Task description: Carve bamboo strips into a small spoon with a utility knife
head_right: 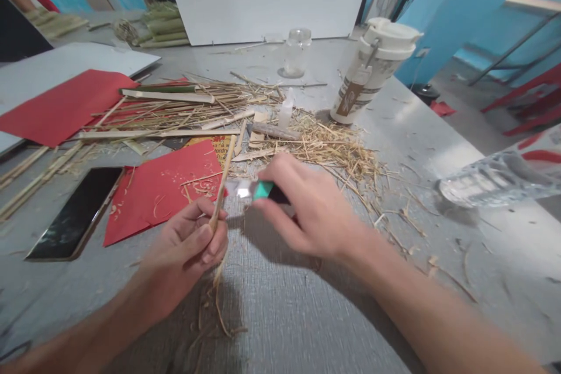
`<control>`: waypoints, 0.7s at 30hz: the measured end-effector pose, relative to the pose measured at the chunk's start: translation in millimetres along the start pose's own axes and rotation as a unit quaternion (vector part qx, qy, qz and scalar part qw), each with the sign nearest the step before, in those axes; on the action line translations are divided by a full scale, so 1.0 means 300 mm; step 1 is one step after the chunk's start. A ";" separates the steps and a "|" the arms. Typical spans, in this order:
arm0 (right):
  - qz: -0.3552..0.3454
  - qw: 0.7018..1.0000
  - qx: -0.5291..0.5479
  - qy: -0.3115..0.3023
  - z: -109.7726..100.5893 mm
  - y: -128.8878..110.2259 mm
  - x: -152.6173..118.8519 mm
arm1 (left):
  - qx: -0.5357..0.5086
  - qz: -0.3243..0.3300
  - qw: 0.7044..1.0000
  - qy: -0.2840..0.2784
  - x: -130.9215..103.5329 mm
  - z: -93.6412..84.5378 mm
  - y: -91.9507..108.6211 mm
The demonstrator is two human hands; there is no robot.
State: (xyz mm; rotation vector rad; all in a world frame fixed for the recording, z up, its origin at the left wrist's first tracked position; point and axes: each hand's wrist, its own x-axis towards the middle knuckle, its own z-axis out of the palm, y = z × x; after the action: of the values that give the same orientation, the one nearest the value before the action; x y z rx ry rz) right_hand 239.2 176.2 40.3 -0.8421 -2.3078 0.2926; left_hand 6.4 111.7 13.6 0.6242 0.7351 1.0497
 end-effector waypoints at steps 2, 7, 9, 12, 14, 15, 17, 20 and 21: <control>-0.036 0.998 0.013 -0.055 0.012 -0.015 -0.002 | 0.003 -0.002 1.000 0.007 -0.003 0.002 0.000; -0.068 0.993 0.023 -0.091 0.025 -0.023 -0.004 | 0.015 -0.013 1.000 0.001 -0.014 0.007 -0.002; -0.065 0.995 0.007 -0.077 0.021 -0.021 -0.003 | 0.018 -0.009 1.000 -0.008 -0.015 0.007 -0.003; -0.044 0.997 -0.037 -0.043 0.011 -0.012 -0.001 | 0.012 -0.007 1.000 -0.014 -0.013 0.007 -0.003; -0.013 0.998 -0.058 -0.020 0.002 0.003 0.001 | 0.003 -0.017 1.000 -0.022 -0.015 0.010 -0.004; 0.009 0.998 -0.068 -0.001 -0.005 0.013 0.001 | 0.001 -0.024 0.999 -0.030 -0.017 0.012 -0.004; 0.059 0.993 -0.090 0.052 -0.018 0.034 0.002 | -0.002 -0.041 0.998 -0.040 -0.022 0.020 -0.004; 0.090 0.986 -0.097 0.105 -0.032 0.050 0.002 | 0.002 -0.051 0.998 -0.034 -0.025 0.028 0.002; 0.078 0.988 -0.086 0.101 -0.031 0.047 0.002 | 0.004 -0.046 0.999 -0.027 -0.025 0.029 0.005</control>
State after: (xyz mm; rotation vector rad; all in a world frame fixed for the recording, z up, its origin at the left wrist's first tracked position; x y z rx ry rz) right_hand 252.0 187.2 42.0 -1.0890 -2.1023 0.0713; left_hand 10.0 104.6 21.7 0.6176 0.7155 0.9421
